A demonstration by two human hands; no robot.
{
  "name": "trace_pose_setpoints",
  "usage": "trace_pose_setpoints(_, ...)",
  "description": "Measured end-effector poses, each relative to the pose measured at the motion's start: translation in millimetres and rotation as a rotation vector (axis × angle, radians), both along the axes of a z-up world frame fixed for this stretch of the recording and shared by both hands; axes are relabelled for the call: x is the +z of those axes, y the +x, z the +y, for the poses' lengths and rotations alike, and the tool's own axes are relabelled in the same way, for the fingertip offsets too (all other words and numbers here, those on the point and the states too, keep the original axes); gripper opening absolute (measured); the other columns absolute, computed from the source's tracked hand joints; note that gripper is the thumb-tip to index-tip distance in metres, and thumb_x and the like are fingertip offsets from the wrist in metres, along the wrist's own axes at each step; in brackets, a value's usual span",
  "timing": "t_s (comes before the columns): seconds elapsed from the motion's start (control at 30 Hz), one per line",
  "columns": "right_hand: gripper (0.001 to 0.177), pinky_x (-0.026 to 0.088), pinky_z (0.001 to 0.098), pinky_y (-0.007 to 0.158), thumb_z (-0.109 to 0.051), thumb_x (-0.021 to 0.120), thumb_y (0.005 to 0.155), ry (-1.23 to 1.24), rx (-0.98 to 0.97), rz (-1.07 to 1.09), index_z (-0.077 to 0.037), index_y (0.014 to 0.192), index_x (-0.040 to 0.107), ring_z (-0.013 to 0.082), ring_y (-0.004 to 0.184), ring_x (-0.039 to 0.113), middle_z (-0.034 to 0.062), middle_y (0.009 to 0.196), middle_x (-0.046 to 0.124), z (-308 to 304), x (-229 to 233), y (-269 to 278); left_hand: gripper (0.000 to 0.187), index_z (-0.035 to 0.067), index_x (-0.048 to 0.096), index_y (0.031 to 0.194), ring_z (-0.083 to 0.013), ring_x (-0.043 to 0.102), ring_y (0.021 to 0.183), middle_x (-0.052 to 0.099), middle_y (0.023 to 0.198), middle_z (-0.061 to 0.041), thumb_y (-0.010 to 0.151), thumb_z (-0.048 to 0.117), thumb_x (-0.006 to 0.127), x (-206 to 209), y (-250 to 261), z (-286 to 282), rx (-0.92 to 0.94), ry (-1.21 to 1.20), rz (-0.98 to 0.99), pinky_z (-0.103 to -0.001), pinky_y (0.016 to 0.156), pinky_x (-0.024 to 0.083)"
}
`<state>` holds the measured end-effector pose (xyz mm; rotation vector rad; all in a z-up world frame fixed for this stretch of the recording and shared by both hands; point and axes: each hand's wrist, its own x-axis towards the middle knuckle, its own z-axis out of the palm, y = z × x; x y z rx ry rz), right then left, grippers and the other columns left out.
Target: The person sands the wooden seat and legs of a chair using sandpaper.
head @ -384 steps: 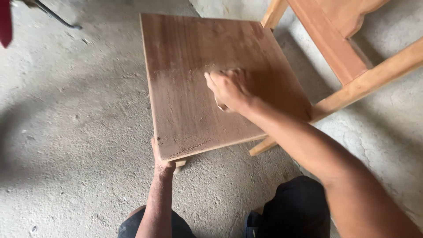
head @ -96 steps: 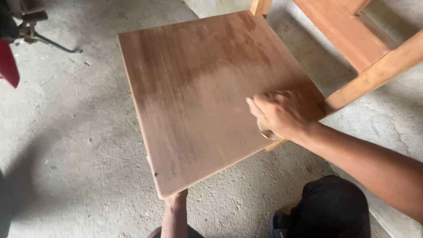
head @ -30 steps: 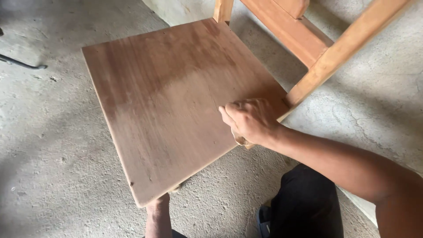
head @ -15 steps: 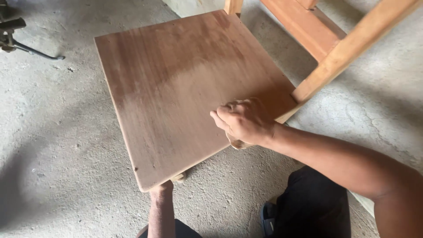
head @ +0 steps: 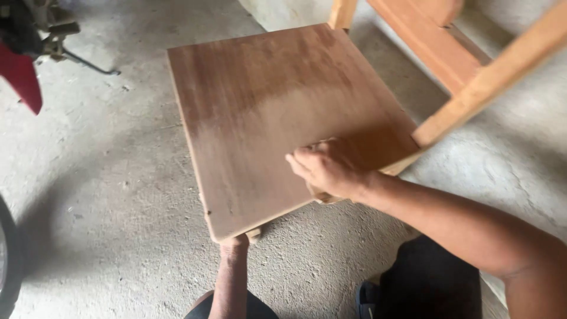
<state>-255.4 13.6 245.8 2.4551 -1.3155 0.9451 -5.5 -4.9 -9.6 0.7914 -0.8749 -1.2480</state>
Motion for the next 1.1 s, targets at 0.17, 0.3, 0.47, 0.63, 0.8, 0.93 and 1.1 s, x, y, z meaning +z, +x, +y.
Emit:
trace_pose_setpoints(0.17, 0.037, 0.049, 0.0516, 0.056, -0.022, 0.065, 0.105, 0.331, -0.433, 0.185, -0.009, 0.071, 0.063, 0.0311, 0.051, 0.062, 0.0138, 0.060, 0.064, -80, 38, -4, 0.066, 0.004, 0.064, 0.105, -0.0188, 0.059, 0.055, 0.063, 0.076, -0.010, 0.097, 0.067, 0.047, 45, -3, 1, 0.029, 0.331, -0.080, -0.039, 0.042, 0.051)
trace_pose_setpoints(0.3, 0.009, 0.051, 0.0518, 0.063, -0.012, 0.073, 0.074, 0.154, -0.573, 0.426, -0.015, 0.075, 0.065, 0.0358, 0.075, 0.068, 0.0131, 0.075, 0.070, -127, 33, 25, 0.070, 0.001, 0.058, 0.109, -0.0192, 0.061, 0.060, 0.063, 0.077, -0.009, 0.099, 0.069, 0.041, 87, -2, 7, 0.094, 0.062, -0.148, -0.041, 0.048, 0.054)
trace_pose_setpoints(0.47, 0.034, 0.038, 0.0422, 0.046, -0.022, 0.067, 0.098, 0.294, -0.359, 0.206, -0.014, 0.067, 0.058, 0.0215, 0.049, 0.051, 0.0075, 0.055, 0.059, -34, 10, 89, 0.082, -0.008, 0.060, 0.096, -0.0215, 0.066, 0.072, 0.057, 0.078, -0.010, 0.103, 0.069, 0.033, 56, -7, -6, 0.012, 0.415, -0.085, -0.044, 0.059, 0.063)
trace_pose_setpoints(0.63, 0.044, 0.028, 0.0325, 0.032, -0.019, 0.059, 0.105, 0.081, -0.073, 0.202, -0.015, 0.062, 0.053, 0.0135, 0.034, 0.040, 0.0023, 0.044, 0.048, -96, -33, 84, 0.073, 0.000, 0.056, 0.101, -0.0215, 0.069, 0.083, 0.054, 0.090, -0.010, 0.098, 0.069, 0.033, 87, -3, -1, 0.012, 0.502, -0.082, -0.045, 0.069, 0.065)
trace_pose_setpoints(0.8, 0.045, 0.036, 0.0382, 0.036, -0.021, 0.059, 0.106, 0.165, -0.320, 0.288, -0.011, 0.062, 0.057, 0.0162, 0.037, 0.046, 0.0023, 0.047, 0.052, -158, -8, 106, 0.079, -0.004, 0.059, 0.089, -0.0264, 0.068, 0.070, 0.062, 0.078, -0.019, 0.099, 0.068, 0.030, 95, 0, 1, -0.051, 0.415, -0.060, -0.044, 0.063, 0.061)
trace_pose_setpoints(0.93, 0.017, 0.047, 0.0402, 0.043, -0.016, 0.056, 0.090, -0.247, -0.338, 0.513, -0.013, 0.074, 0.059, 0.0153, 0.049, 0.056, 0.0032, 0.056, 0.057, -127, -26, 101, 0.074, -0.001, 0.062, 0.088, -0.0222, 0.066, 0.069, 0.064, 0.078, -0.014, 0.099, 0.066, 0.034, 110, -1, 5, -0.016, 0.395, -0.015, -0.041, 0.062, 0.059)
trace_pose_setpoints(1.1, 0.038, 0.037, 0.0319, 0.027, -0.017, 0.060, 0.104, 0.028, -0.198, 0.349, -0.013, 0.066, 0.060, 0.0111, 0.035, 0.050, 0.0002, 0.045, 0.053, -65, -25, 107, 0.077, -0.002, 0.063, 0.080, -0.0217, 0.063, 0.062, 0.064, 0.069, -0.016, 0.101, 0.066, 0.032, 102, 2, 5, -0.009, 0.372, -0.093, -0.040, 0.058, 0.056)
